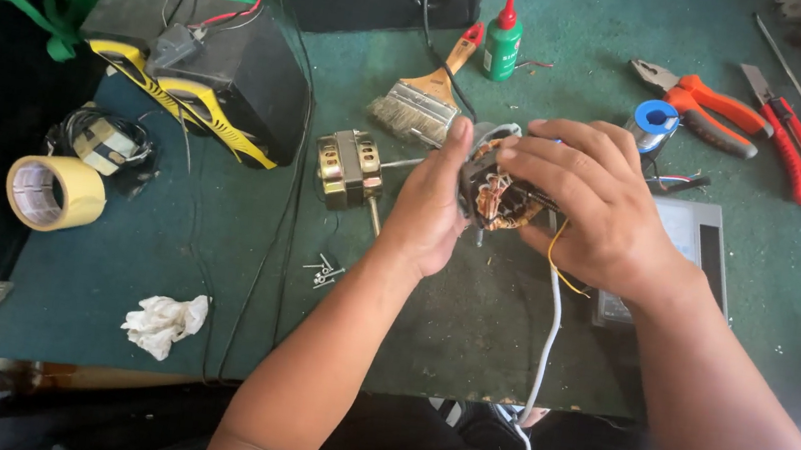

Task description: Assembling an electric motor by fitting the stator into the housing and preparing the wiring.

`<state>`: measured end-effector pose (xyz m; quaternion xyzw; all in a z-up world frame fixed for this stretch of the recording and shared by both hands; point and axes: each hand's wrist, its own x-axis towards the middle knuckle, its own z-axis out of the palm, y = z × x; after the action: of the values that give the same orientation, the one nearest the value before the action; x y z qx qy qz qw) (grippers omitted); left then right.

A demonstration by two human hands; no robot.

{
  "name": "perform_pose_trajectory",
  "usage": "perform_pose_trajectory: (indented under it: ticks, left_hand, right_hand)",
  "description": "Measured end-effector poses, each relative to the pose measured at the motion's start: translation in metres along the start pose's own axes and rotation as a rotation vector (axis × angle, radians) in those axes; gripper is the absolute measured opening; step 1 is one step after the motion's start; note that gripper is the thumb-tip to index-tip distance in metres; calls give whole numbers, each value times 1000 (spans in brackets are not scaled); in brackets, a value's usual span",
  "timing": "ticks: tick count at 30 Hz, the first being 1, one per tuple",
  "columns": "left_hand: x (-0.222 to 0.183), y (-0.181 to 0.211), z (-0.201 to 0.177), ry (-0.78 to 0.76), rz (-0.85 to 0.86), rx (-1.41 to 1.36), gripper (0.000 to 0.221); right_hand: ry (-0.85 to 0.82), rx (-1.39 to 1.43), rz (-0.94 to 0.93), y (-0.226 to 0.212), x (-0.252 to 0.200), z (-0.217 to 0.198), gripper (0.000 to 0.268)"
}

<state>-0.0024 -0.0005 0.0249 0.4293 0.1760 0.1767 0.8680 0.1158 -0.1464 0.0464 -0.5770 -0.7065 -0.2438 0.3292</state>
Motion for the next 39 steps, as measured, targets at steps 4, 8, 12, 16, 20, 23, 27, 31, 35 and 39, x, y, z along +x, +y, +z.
perform_pose_trajectory:
  ticks: [4,8,12,16,20,23,27,31,35,39]
  left_hand:
    - [-1,3,3,70,-68,-32,66]
    - [-2,3,3,-38,-9,-82,61]
    - [-3,5,2,-27,-33,-44,66]
    - [-4,10,4,48,-141,21,70]
    - [-7,15,9,39,-167,-22,72]
    - [-4,7,4,-67,-116,-89,74]
    - [-6,8,6,-33,-150,-106,73]
    - [-8,7,6,-74,-110,-104,72]
    - [-6,6,4,4,-101,-36,71]
    - [-1,-2,-2,29,-72,-99,64]
  right_hand:
    - [-20,89,56,3,-4,-1,53]
    - [-41,176,159,9,-10,1,79]
    - [-32,164,106,6,-6,0,75]
    - [-31,133,50,5,-4,-1,64]
    - [-36,129,26,3,-2,-3,54]
    - [-34,172,46,3,-2,-4,53]
    - [-38,192,63,4,-3,-4,54]
    - [-30,200,70,2,-1,-6,54]
    - [-27,190,29,0,2,-7,46]
    - [-47,180,-23,-4,8,-8,41]
